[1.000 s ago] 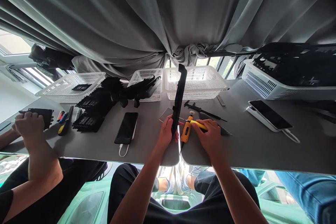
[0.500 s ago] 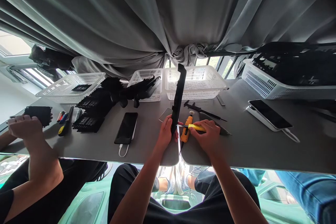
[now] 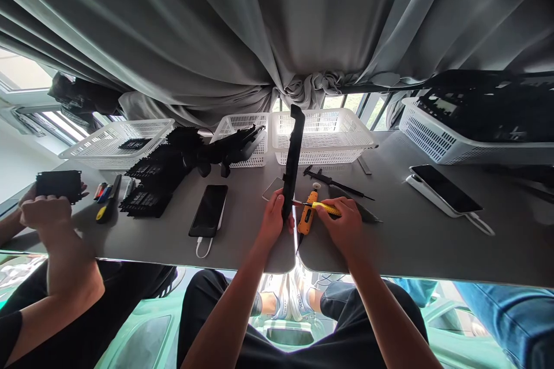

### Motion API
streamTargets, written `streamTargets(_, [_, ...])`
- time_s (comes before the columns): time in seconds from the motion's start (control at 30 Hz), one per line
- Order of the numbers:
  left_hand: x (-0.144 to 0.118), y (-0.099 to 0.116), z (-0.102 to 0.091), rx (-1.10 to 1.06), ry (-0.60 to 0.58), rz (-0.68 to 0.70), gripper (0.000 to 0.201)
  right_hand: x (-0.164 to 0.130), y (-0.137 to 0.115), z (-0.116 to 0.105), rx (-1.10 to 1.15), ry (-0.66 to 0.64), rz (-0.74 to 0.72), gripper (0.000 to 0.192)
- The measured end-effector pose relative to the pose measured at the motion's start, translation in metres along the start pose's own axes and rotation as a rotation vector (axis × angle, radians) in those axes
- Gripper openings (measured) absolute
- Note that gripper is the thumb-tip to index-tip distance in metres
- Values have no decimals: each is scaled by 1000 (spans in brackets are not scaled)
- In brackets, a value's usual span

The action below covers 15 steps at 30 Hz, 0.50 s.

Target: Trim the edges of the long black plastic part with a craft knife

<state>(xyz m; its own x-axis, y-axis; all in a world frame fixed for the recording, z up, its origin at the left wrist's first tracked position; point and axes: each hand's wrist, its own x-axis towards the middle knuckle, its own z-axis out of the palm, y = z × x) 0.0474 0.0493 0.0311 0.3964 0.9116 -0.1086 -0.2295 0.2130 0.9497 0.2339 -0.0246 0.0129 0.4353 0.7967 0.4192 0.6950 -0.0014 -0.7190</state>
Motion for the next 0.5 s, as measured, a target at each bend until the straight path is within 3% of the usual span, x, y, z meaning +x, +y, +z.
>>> streamTargets(0.5, [2,-2,0,-41,5,17,56,1,1,-2,38,14,14,42])
